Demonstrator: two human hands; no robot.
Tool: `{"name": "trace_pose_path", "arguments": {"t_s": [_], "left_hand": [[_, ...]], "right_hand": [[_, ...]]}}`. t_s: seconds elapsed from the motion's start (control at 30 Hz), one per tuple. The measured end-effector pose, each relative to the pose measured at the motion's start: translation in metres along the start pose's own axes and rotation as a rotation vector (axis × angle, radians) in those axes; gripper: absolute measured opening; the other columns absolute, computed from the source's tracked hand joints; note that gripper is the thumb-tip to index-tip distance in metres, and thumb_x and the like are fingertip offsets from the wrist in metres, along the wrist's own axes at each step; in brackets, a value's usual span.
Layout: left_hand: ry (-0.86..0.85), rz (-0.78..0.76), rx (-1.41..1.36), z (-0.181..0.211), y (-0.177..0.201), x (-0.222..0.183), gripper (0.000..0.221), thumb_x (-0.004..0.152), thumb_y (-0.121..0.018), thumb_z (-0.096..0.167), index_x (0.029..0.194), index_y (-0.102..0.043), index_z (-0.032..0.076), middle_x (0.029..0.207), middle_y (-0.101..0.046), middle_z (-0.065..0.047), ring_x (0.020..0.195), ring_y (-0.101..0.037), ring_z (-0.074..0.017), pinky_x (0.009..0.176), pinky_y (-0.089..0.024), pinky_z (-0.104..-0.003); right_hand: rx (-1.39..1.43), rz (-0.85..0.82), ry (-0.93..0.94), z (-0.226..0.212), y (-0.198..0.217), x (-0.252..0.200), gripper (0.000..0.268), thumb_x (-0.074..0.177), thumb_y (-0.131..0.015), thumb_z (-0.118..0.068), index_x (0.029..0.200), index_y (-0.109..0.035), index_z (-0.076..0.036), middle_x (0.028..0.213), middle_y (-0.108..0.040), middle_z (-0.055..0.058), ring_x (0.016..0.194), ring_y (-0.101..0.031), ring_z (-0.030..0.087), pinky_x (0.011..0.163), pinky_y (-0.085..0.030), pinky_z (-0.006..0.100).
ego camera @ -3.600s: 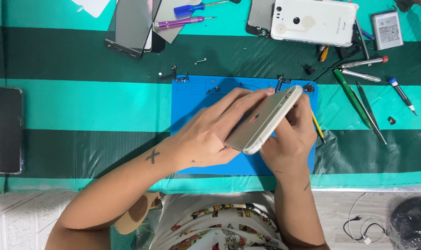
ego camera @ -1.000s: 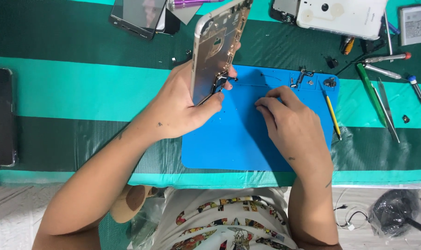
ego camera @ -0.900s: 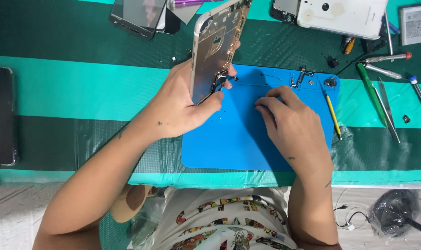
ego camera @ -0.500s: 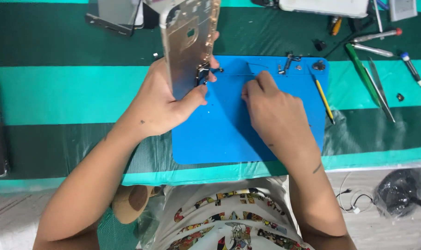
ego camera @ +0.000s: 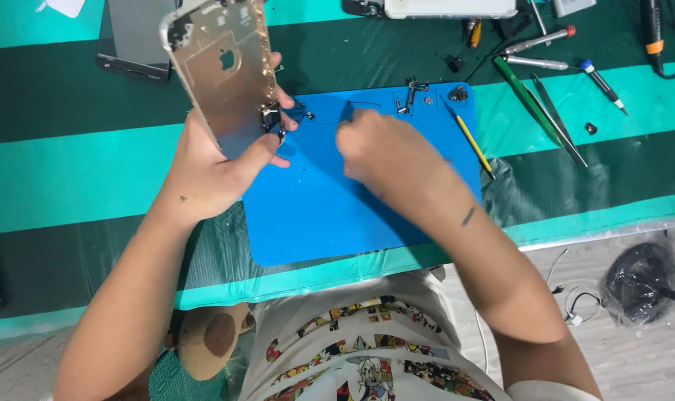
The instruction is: Disassembling and repairing the internal components of a mobile phone using precision tools on a repair mat.
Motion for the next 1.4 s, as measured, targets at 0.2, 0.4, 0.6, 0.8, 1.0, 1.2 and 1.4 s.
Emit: {"name": "trace_pose_path", "arguments": {"t_s": [0.2, 0.4, 0.6, 0.8, 1.0, 1.2, 1.4], "left_hand": [[0.004, 0.004, -0.056, 0.001, 0.002, -0.003, 0.061, 0.102, -0.060, 0.014, 0.156, -0.032, 0.004, 0.125, -0.058, -0.011, 0.112, -0.067, -0.0237, 0.073, -0.074, -0.039], [0.006, -0.050, -0.089, 0.005, -0.016, -0.004, 0.065, 0.101, -0.061, 0.019, 0.156, -0.032, 0.003, 0.126, -0.060, -0.013, 0.110, -0.067, -0.0237, 0.072, -0.074, -0.037], [0.049, -0.124, -0.128, 0.002, -0.040, -0.005, 0.060, 0.101, -0.061, 0.019, 0.154, -0.037, 0.007, 0.126, -0.061, -0.008, 0.110, -0.068, -0.0202, 0.072, -0.073, -0.035], [0.026, -0.212, -0.019, 0.005, -0.061, 0.001, 0.048, 0.102, -0.056, 0.012, 0.148, -0.044, 0.007, 0.131, -0.059, -0.008, 0.110, -0.067, -0.0207, 0.074, -0.075, -0.035], [0.027, -0.270, 0.019, 0.013, -0.083, 0.010, 0.030, 0.099, -0.055, 0.012, 0.128, -0.055, 0.007, 0.121, -0.062, -0.011, 0.109, -0.070, -0.0227, 0.070, -0.074, -0.034], [-0.045, -0.346, -0.004, 0.012, -0.102, 0.019, 0.029, 0.100, -0.055, 0.011, 0.129, -0.054, 0.007, 0.122, -0.064, -0.012, 0.106, -0.073, -0.0228, 0.069, -0.073, -0.034], [-0.002, -0.491, -0.306, 0.013, -0.109, 0.012, 0.069, 0.104, -0.062, 0.032, 0.160, -0.025, 0.016, 0.140, -0.052, -0.006, 0.127, -0.063, -0.0216, 0.089, -0.072, -0.037]], "right_hand": [[0.137, 0.150, -0.039, 0.051, 0.069, -0.083, 0.007, 0.086, -0.074, -0.009, 0.085, -0.067, -0.007, 0.080, -0.067, 0.007, 0.074, -0.062, 0.027, 0.069, -0.047, 0.042], [0.226, 0.168, -0.184, 0.064, 0.016, -0.154, 0.008, 0.085, -0.073, -0.005, 0.091, -0.069, -0.008, 0.084, -0.066, 0.007, 0.067, -0.059, 0.022, 0.065, -0.046, 0.039], [0.301, 0.301, -0.192, 0.053, 0.016, -0.169, 0.008, 0.095, -0.073, -0.005, 0.103, -0.075, -0.006, 0.103, -0.071, 0.007, 0.072, -0.068, 0.022, 0.066, -0.054, 0.036], [0.347, 0.351, -0.137, 0.056, 0.023, -0.174, 0.013, 0.093, -0.075, -0.003, 0.106, -0.076, -0.005, 0.104, -0.075, 0.008, 0.075, -0.069, 0.020, 0.070, -0.057, 0.033], [0.411, 0.340, -0.200, 0.066, 0.022, -0.182, 0.019, 0.090, -0.074, 0.003, 0.107, -0.077, -0.006, 0.105, -0.077, 0.009, 0.076, -0.070, 0.017, 0.068, -0.058, 0.031], [0.417, 0.418, -0.232, 0.073, 0.026, -0.187, 0.011, 0.093, -0.076, 0.001, 0.102, -0.075, -0.004, 0.101, -0.075, 0.008, 0.069, -0.062, 0.015, 0.064, -0.049, 0.028], [0.331, 0.639, -0.156, 0.021, 0.072, -0.174, 0.017, 0.098, -0.081, 0.001, 0.114, -0.076, -0.001, 0.105, -0.068, 0.014, 0.059, -0.048, 0.014, 0.058, -0.040, 0.028]]}}
Point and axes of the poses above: each hand's wrist, its own x-axis towards the middle knuckle, its own y-axis out of the back of the hand, z = x × y, the point moved 6 cm from there along x, towards the middle knuckle
